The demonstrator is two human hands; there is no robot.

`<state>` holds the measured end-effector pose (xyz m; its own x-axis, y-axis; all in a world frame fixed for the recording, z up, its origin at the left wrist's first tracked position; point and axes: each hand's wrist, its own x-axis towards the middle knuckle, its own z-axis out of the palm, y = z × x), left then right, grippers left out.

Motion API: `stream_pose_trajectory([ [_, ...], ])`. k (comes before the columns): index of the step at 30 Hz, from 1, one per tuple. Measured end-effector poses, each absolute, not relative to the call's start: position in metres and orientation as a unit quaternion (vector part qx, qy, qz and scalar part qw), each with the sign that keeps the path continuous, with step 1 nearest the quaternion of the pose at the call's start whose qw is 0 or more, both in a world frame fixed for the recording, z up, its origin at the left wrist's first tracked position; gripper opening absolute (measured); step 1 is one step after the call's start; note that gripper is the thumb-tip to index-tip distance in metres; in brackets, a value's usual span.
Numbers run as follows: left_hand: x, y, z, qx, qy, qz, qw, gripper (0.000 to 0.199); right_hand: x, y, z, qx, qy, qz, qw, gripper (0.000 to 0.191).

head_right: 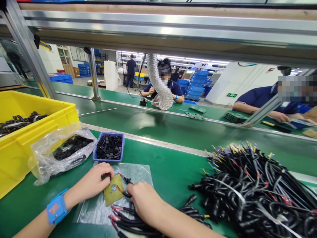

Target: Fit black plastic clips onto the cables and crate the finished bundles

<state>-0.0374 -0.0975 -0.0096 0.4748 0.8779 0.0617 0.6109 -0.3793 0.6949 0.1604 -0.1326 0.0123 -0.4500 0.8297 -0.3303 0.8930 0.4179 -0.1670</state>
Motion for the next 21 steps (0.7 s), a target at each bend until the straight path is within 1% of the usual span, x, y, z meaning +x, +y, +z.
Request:
stream_pose_trajectory([
  [4,-0.035,-0.101,-0.014,0.824,0.435,0.204,0.301,0.028,0.160,-0.131,0.012,0.504,0.844,-0.146,0.113,0.018],
  [8,-0.035,-0.104,-0.010,0.818,0.479,0.188,0.255,0.017,0.158,-0.130,0.013,0.493,0.850,-0.139,0.122,0.021],
  [12,-0.039,-0.106,-0.006,0.816,0.510,0.117,0.248,0.013,0.155,-0.131,0.017,0.491,0.850,-0.148,0.120,0.023],
  [15,-0.040,-0.106,-0.005,0.819,0.500,0.104,0.264,0.014,0.155,-0.131,0.017,0.497,0.845,-0.169,0.101,0.022],
  [18,-0.040,-0.104,-0.004,0.809,0.486,0.136,0.302,0.017,0.161,-0.128,0.017,0.512,0.833,-0.203,0.056,0.020],
  [19,-0.039,-0.103,-0.003,0.797,0.481,0.154,0.331,0.017,0.163,-0.127,0.018,0.518,0.826,-0.218,0.035,0.020],
  [21,-0.037,-0.100,-0.004,0.751,0.467,0.203,0.420,0.016,0.168,-0.125,0.019,0.530,0.811,-0.248,-0.005,0.020],
])
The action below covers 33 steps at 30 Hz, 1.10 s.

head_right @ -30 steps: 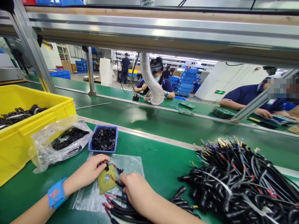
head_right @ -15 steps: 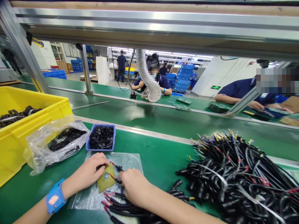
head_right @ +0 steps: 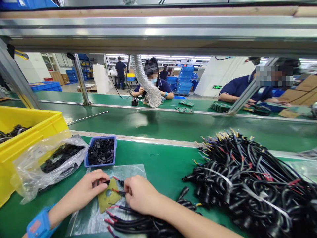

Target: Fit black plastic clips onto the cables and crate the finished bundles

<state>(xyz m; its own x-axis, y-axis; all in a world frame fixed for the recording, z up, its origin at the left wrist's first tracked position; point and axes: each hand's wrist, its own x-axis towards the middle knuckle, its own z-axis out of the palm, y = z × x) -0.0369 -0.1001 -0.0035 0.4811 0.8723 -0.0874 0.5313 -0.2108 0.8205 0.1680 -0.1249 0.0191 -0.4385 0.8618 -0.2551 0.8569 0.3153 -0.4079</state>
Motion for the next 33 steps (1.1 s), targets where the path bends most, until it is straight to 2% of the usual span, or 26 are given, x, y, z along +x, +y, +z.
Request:
stream_pose_trajectory([
  [3,-0.033,-0.096,-0.008,0.637,0.440,0.261,0.577,0.026,0.173,-0.124,0.021,-0.542,-0.789,0.284,0.049,0.011],
  [5,-0.031,-0.095,-0.011,0.572,0.431,0.271,0.644,0.034,0.175,-0.125,0.021,-0.547,-0.774,0.308,0.085,0.008],
  [9,-0.029,-0.095,-0.015,0.518,0.421,0.283,0.689,0.040,0.176,-0.128,0.020,-0.550,-0.740,0.354,0.159,0.011],
  [15,-0.026,-0.095,-0.017,0.477,0.405,0.290,0.724,0.042,0.176,-0.127,0.017,-0.545,-0.734,0.368,0.170,0.010],
  [26,-0.024,-0.097,-0.024,0.523,0.366,0.297,0.710,0.031,0.177,-0.126,0.023,-0.527,-0.745,0.378,0.156,0.011],
  [31,-0.013,-0.106,-0.025,0.603,0.380,0.287,0.640,0.018,0.179,-0.124,0.024,-0.539,-0.743,0.379,0.116,0.009],
  [33,-0.010,-0.108,-0.023,0.634,0.404,0.286,0.594,0.015,0.180,-0.125,0.026,-0.536,-0.751,0.375,0.092,0.014],
])
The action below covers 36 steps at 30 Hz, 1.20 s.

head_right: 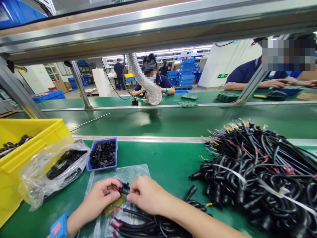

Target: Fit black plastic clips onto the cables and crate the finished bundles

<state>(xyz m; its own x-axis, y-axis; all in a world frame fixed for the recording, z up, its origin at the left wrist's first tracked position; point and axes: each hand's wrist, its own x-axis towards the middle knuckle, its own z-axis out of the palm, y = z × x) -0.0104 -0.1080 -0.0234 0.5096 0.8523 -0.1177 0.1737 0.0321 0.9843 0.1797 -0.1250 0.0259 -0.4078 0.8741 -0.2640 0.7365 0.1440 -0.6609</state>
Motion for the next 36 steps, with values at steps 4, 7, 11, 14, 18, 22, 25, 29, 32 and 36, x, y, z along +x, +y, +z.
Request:
stream_pose_trajectory([
  [4,-0.010,-0.108,-0.019,0.708,0.422,0.283,0.490,0.011,0.181,-0.129,0.031,-0.527,-0.765,0.365,0.070,0.023],
  [7,-0.012,-0.107,-0.017,0.753,0.401,0.300,0.427,0.006,0.182,-0.131,0.031,-0.518,-0.768,0.371,0.064,0.022],
  [11,-0.014,-0.109,-0.017,0.796,0.354,0.317,0.375,0.005,0.184,-0.130,0.029,-0.501,-0.754,0.417,0.079,0.023],
  [14,-0.016,-0.110,-0.016,0.822,0.327,0.320,0.338,0.007,0.186,-0.128,0.026,-0.485,-0.723,0.486,0.082,0.025],
  [18,-0.015,-0.110,-0.016,0.826,0.310,0.329,0.337,0.007,0.186,-0.128,0.028,-0.473,-0.700,0.529,0.074,0.024],
  [22,-0.013,-0.111,-0.019,0.806,0.318,0.327,0.377,0.008,0.185,-0.131,0.031,-0.483,-0.732,0.470,0.099,0.023],
  [25,-0.010,-0.112,-0.020,0.786,0.348,0.324,0.395,0.011,0.184,-0.131,0.029,-0.497,-0.757,0.406,0.120,0.023],
  [29,-0.005,-0.110,-0.017,0.752,0.385,0.317,0.431,0.008,0.183,-0.132,0.024,-0.507,-0.784,0.331,0.137,0.030],
  [32,-0.003,-0.110,-0.014,0.736,0.400,0.292,0.461,0.008,0.182,-0.136,0.022,-0.520,-0.798,0.275,0.134,0.028],
  [36,-0.001,-0.113,-0.012,0.737,0.405,0.273,0.467,0.008,0.180,-0.142,0.022,-0.532,-0.811,0.216,0.114,0.023],
])
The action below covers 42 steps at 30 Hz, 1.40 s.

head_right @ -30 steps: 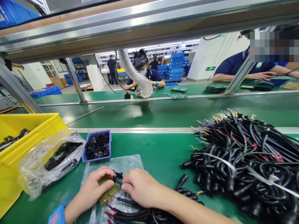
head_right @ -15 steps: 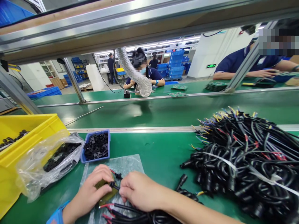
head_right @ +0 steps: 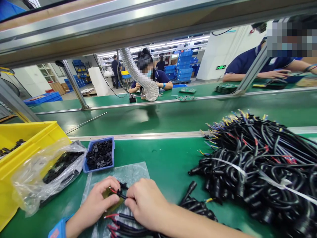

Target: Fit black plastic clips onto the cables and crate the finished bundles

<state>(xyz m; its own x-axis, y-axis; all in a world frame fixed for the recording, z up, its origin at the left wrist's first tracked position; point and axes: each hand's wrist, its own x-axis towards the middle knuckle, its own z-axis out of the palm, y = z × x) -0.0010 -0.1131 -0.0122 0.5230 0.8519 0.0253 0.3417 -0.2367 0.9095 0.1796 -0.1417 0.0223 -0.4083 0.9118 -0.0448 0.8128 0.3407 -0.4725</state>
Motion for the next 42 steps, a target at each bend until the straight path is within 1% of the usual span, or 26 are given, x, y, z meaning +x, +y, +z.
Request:
stream_pose_trajectory([
  [5,-0.002,-0.116,-0.013,0.759,0.403,0.270,0.434,0.010,0.179,-0.143,0.025,-0.532,-0.823,0.183,0.078,0.020],
  [11,-0.001,-0.109,-0.004,0.762,0.389,0.236,0.461,0.016,0.177,-0.142,0.028,-0.513,-0.840,0.171,0.042,0.018],
  [17,0.006,-0.113,-0.001,0.761,0.408,0.235,0.447,0.014,0.174,-0.142,0.030,-0.516,-0.842,0.156,0.011,0.018],
  [22,0.011,-0.115,-0.002,0.750,0.424,0.246,0.445,0.013,0.175,-0.140,0.027,-0.524,-0.839,0.142,0.020,0.018],
  [26,0.010,-0.113,-0.005,0.740,0.423,0.276,0.443,0.012,0.177,-0.136,0.024,-0.526,-0.832,0.170,0.045,0.017],
  [29,0.008,-0.112,-0.006,0.743,0.413,0.288,0.441,0.015,0.179,-0.133,0.021,-0.529,-0.826,0.185,0.059,0.018],
  [32,0.006,-0.112,-0.005,0.736,0.411,0.291,0.453,0.019,0.179,-0.133,0.019,-0.533,-0.824,0.182,0.060,0.019],
  [38,0.006,-0.111,-0.005,0.705,0.414,0.295,0.495,0.018,0.179,-0.134,0.017,-0.533,-0.826,0.174,0.062,0.018],
  [42,0.007,-0.111,-0.006,0.697,0.418,0.296,0.502,0.017,0.179,-0.134,0.019,-0.531,-0.829,0.165,0.060,0.019],
])
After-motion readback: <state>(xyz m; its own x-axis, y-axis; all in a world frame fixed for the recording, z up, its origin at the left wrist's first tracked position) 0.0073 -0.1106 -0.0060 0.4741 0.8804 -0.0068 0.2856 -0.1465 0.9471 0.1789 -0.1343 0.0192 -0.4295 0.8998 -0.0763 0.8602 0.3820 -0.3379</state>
